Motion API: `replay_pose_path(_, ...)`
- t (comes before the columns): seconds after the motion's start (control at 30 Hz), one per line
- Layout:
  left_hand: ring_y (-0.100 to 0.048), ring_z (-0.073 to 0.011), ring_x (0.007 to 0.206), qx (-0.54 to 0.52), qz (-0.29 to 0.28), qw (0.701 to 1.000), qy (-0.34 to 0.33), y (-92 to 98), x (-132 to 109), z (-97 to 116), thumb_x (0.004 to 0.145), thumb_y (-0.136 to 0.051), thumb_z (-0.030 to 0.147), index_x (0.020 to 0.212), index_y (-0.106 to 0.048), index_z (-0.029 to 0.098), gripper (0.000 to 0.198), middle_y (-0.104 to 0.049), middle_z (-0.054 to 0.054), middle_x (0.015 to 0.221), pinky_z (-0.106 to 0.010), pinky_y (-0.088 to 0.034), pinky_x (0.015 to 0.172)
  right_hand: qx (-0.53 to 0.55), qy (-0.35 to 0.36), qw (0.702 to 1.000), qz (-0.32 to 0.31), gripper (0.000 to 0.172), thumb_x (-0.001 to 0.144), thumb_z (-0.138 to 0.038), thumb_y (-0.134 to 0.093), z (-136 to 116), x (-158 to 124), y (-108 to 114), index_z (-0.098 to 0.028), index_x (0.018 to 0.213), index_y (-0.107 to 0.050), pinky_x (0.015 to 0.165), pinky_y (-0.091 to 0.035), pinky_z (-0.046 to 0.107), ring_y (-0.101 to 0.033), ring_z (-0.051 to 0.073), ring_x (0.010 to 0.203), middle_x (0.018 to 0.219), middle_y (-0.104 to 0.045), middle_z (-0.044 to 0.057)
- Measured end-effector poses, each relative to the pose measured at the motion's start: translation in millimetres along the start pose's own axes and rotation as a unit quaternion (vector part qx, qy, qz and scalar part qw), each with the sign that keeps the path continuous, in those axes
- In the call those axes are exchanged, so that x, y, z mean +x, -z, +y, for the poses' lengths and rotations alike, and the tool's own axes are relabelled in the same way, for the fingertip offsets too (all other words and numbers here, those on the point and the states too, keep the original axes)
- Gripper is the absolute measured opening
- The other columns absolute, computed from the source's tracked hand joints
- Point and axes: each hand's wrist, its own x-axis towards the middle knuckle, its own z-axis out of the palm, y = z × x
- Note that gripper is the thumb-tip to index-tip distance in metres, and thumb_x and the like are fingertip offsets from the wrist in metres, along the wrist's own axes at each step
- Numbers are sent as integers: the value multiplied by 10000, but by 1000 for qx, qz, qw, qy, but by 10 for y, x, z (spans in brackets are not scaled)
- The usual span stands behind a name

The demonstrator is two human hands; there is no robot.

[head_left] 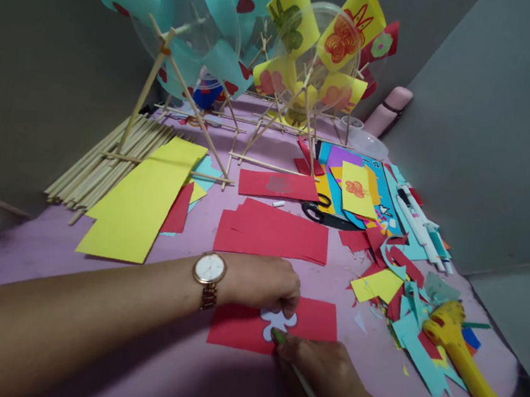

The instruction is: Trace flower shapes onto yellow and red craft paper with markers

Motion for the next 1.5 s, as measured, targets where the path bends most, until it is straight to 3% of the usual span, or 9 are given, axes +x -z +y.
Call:
replay_pose_path(0.17, -646, -126, 767, 4, -16, 1000, -15, -1, 35, -41, 732, -652, -43, 926, -715, 144, 277, -731, -44, 882, -172, -473, 669, -110, 36, 993, -5, 167, 816, -142, -488, -111, 52, 58, -246, 799, -617, 392, -323, 230, -475, 115, 374, 516, -569, -49)
replay_pose_path(0.27, -644, -136, 782, 9, -19, 999, -29, 12, 29, -50, 734, -653, -39, 916, -708, 132, 256, -730, -54, 874, -186, -476, 689, -70, 7, 997, -27, 149, 835, -131, -467, -225, 107, 129, -228, 844, -579, 392, -313, 197, -445, 85, 372, 523, -538, -66)
replay_pose_path(0.4, -637, -148, 758, 16, -16, 999, -45, 30, 24, -59, 720, -648, -48, 849, -703, 133, 229, -722, -56, 833, -205, -475, 679, 1, -30, 999, -18, 115, 833, -161, -460, -317, 220, 92, -217, 746, -510, 394, -310, 178, -458, 81, 404, 523, -515, -61)
replay_pose_path(0.57, -624, -159, 769, 13, -10, 998, -65, 24, 43, -91, 711, -637, -47, 763, -698, 155, 217, -706, -37, 773, -224, -473, 713, -19, -36, 999, 29, 137, 807, -170, -415, -310, 319, -71, -227, 684, -438, 366, -284, 184, -433, 92, 381, 486, -461, -61)
replay_pose_path(0.8, -616, -147, 746, -2, -11, 996, -85, -1, 45, -158, 706, -637, -52, 719, -677, 154, 210, -681, -26, 750, -217, -472, 699, -24, -53, 998, 8, 126, 811, -176, -407, -247, 284, -92, -230, 709, -457, 384, -299, 188, -452, 101, 378, 489, -482, -59)
replay_pose_path(1.2, -632, -137, 774, 24, -58, 995, -73, 37, 17, -161, 868, -611, 154, 857, -624, 139, 23, -649, -3, 863, -320, -541, 711, 29, -120, 992, 9, 113, 772, -248, -354, -319, 387, -153, -218, 719, -449, 372, -284, 220, -394, 124, 385, 493, -426, -35)
replay_pose_path(1.5, -631, -137, 771, 10, -50, 995, -84, -23, 24, -213, 888, -592, 197, 896, -624, 145, 61, -648, -13, 890, -320, -542, 704, -12, -65, 997, 33, 150, 777, -213, -351, -309, 386, -167, -205, 723, -491, 371, -323, 219, -445, 126, 361, 482, -500, -11)
